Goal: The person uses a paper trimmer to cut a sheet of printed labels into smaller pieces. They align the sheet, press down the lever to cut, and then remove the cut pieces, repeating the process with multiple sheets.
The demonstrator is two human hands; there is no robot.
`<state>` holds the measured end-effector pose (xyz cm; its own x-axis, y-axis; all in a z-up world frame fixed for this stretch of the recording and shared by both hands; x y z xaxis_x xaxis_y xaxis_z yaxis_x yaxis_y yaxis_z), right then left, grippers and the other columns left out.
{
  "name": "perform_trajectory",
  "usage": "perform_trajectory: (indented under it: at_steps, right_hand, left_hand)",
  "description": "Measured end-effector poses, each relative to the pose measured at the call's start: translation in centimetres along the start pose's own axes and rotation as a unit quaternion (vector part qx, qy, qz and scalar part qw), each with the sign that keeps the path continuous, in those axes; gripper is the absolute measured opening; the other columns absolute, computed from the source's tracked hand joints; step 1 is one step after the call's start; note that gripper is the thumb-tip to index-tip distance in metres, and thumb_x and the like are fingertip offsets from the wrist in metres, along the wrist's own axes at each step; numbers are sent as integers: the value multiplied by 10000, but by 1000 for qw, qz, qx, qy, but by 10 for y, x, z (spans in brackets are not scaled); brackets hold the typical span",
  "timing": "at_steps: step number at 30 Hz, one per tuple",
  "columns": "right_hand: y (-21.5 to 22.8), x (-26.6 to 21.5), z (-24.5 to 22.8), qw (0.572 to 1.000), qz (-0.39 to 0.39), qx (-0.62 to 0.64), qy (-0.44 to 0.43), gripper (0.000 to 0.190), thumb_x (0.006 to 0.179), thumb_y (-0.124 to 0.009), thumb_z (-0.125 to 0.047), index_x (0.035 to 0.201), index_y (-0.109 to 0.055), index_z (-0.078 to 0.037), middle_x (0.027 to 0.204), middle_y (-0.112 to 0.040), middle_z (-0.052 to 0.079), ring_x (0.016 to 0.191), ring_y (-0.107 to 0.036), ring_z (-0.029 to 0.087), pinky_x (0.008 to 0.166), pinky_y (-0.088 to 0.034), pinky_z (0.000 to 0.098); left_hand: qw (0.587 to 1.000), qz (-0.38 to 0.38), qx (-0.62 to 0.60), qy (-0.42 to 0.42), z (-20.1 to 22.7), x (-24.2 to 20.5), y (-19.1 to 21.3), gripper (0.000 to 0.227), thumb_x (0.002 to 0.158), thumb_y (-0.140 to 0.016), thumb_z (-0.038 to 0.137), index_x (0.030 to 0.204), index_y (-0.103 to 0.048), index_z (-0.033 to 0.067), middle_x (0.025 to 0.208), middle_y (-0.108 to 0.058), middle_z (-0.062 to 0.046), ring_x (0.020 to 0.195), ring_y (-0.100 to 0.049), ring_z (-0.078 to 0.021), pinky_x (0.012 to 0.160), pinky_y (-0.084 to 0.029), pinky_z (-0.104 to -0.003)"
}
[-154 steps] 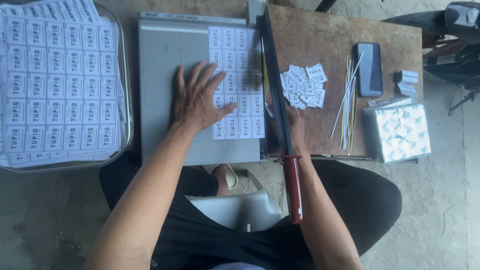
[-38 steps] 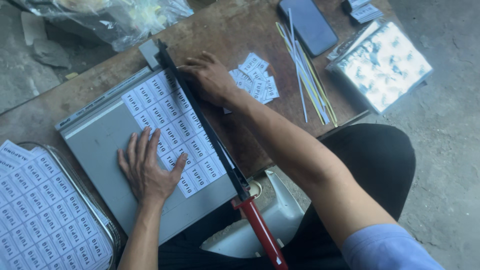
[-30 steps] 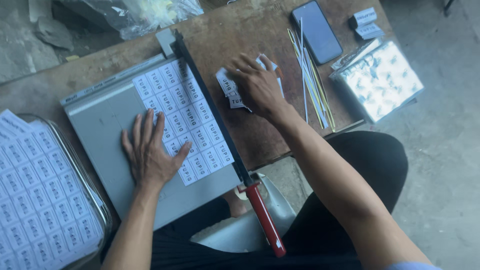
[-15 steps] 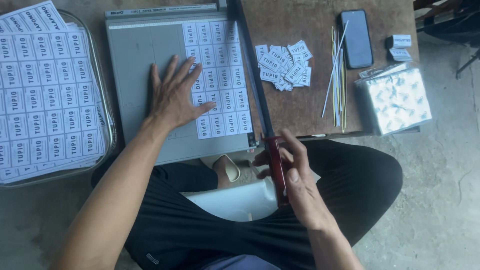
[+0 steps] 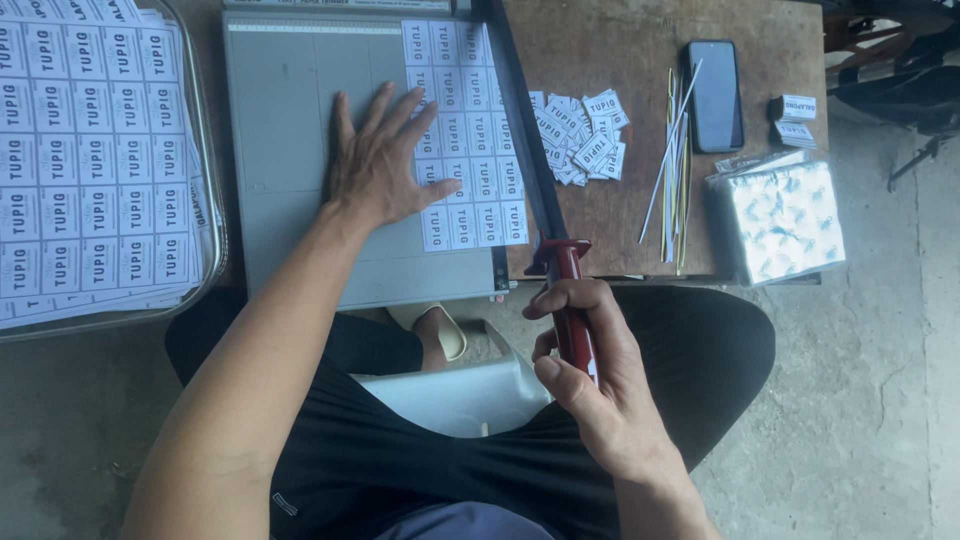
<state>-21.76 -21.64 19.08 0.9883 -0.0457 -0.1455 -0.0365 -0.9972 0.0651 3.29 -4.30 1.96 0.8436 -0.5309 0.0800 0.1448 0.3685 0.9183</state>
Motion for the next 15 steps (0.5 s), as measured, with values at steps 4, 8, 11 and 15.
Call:
perform_trajectory:
  at_steps: [4, 8, 11, 15]
  right_hand:
    - [-1, 0, 5, 1000, 8, 3, -5, 482, 839, -662, -349, 1212, -540, -68, 1184, -596, 141, 907, -590, 166, 786, -565, 351]
    - [0, 0, 8, 1000, 9, 2, -6, 484, 821, -655, -342, 1204, -541, -69, 1187, -588, 156, 953, -588, 187, 814, -568, 373]
    - [0, 0, 8, 1000, 8, 1, 20, 466, 840, -648, -324, 1216, -550, -66, 1199, -586, 166, 1012, -577, 201, 867, -556, 384]
    - [0, 0, 8, 1000, 5, 6, 21, 464, 840, -645, -318, 1218, -543, -69, 1204, -577, 163, 1063, -580, 211, 892, -554, 391]
  left_hand:
    - [1000, 3, 2, -4, -1, 2, -2, 1073, 648, -796, 727, 1492, -499, 135, 1609, -390, -111, 1527, -204, -349, 1179, 70, -718]
    - [1000, 3, -1, -3, -2, 2, -5, 1071, 637, -793, 733, 1488, -500, 151, 1611, -392, -99, 1527, -202, -346, 1178, 77, -711]
    - [1000, 2, -5, 0, -3, 1, -7, 1069, 637, -789, 741, 1489, -501, 164, 1616, -386, -89, 1530, -199, -342, 1182, 77, -709]
    - [1000, 10, -9, -6, -3, 2, -5, 1094, 632, -784, 760, 1494, -494, 153, 1622, -373, -95, 1524, -195, -344, 1179, 77, -703]
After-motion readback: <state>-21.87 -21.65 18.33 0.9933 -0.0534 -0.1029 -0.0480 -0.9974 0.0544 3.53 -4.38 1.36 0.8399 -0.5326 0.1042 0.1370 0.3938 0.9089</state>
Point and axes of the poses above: each hand's wrist, its own x-axis towards the middle knuckle, its own y-axis out of the back of the hand, z = x × y, the point moved 3 cm from there along x, towards the middle knuckle
